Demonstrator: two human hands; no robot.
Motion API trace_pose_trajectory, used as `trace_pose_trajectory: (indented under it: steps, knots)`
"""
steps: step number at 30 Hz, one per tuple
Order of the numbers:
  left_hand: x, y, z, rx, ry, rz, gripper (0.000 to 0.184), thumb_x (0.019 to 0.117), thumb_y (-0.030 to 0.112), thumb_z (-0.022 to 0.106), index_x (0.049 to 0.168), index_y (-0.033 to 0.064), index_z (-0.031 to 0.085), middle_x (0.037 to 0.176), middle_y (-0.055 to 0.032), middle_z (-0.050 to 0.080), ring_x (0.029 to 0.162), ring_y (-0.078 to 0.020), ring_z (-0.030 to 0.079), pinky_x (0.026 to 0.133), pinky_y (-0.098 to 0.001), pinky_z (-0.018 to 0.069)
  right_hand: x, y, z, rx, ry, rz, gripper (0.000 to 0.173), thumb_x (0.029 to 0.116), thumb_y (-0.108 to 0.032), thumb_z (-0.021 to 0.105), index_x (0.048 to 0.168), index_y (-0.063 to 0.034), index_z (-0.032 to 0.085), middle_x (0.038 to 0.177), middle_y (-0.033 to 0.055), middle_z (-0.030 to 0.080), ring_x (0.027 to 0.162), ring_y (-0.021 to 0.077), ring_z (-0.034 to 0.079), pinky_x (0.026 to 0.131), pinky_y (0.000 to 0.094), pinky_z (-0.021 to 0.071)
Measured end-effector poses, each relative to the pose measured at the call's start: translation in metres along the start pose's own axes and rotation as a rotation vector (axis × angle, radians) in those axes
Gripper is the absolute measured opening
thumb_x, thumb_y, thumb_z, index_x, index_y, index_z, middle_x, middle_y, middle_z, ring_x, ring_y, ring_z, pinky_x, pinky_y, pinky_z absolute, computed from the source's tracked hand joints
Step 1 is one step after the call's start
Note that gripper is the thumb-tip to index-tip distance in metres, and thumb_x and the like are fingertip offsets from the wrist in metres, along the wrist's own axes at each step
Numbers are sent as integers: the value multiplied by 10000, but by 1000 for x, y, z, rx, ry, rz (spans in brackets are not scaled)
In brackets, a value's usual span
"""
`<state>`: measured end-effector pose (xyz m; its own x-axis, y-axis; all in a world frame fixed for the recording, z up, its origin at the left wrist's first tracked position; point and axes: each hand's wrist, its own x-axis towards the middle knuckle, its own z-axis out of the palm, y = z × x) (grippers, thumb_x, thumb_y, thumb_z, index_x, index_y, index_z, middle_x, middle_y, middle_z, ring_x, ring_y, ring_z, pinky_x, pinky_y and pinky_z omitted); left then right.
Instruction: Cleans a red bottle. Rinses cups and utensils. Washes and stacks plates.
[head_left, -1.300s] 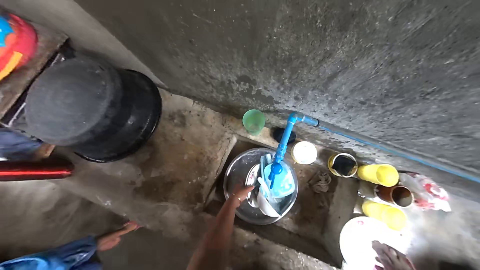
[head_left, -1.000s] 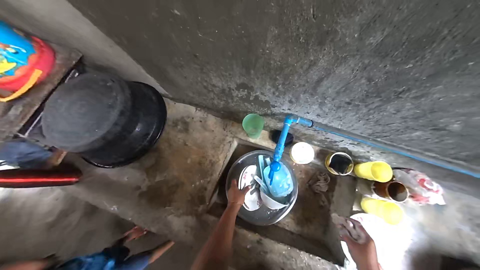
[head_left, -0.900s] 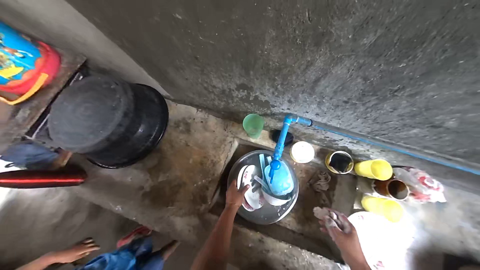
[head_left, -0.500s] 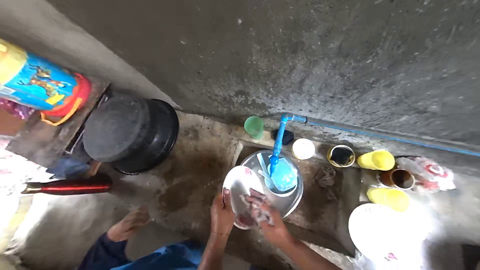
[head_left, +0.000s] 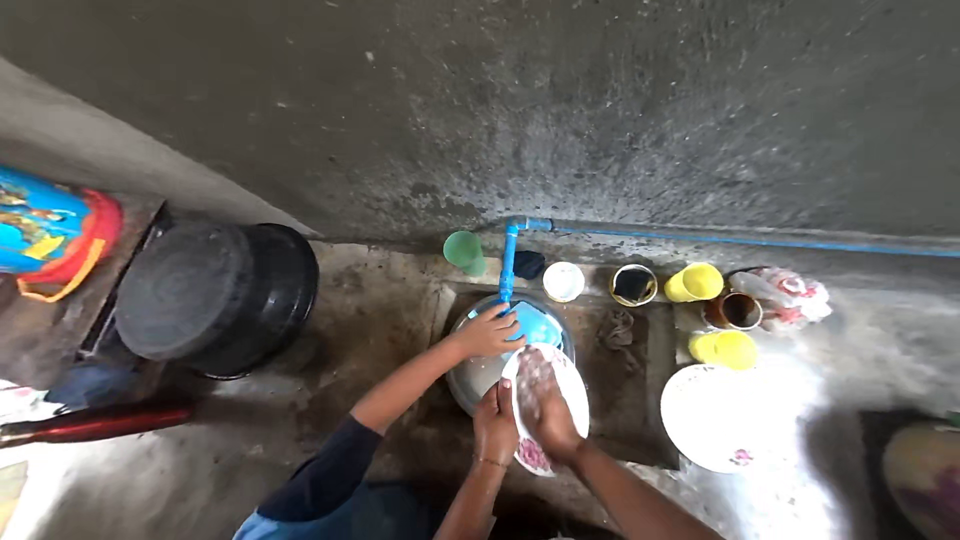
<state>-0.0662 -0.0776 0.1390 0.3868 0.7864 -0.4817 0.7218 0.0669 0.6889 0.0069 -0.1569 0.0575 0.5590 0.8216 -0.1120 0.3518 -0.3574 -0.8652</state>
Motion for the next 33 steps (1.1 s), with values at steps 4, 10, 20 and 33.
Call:
trace_pose_trajectory:
  steps: [4, 10, 20, 33]
  knots:
    - [-5, 10, 14, 23, -36, 39, 385, 1105, 228, 423, 1103, -55, 684, 1007, -187, 694, 978, -251, 660, 927, -441, 506, 24, 15, -7, -11, 190, 12, 525, 1031, -186, 452, 1480, 83, 471, 1575, 283, 399, 1509, 426, 320, 1259, 558, 222]
    - [-13, 9, 24, 28, 10, 113, 347, 1080, 226, 484, 1086, -52, 692, 968, -169, 691, 920, -227, 665, 887, -409, 529, 26, 36, -32, 47, 189, 185, 396, 1008, -179, 535, 1323, 38, 640, 1410, 254, 579, 1353, 406, 520, 1158, 587, 372]
    - [-12, 15, 45, -231, -318, -124, 563, 882, -45, 651, 1419, -61, 481, 1287, -203, 627, 1167, -208, 627, 1023, -368, 503, 56, 40, -52, 31, 82, 151, 308, 923, -184, 674, 1110, 53, 737, 1152, 260, 701, 1132, 417, 657, 1014, 576, 503]
    - [-1, 12, 54, -370, 7, -220, 438, 1085, 176, 486, 1465, -40, 455, 1402, -217, 571, 1270, -213, 581, 1102, -365, 450, 19, 81, -64, -227, -196, 178, 599, 1020, -302, 510, 1539, -13, 435, 1624, 233, 347, 1530, 414, 275, 1265, 561, 182]
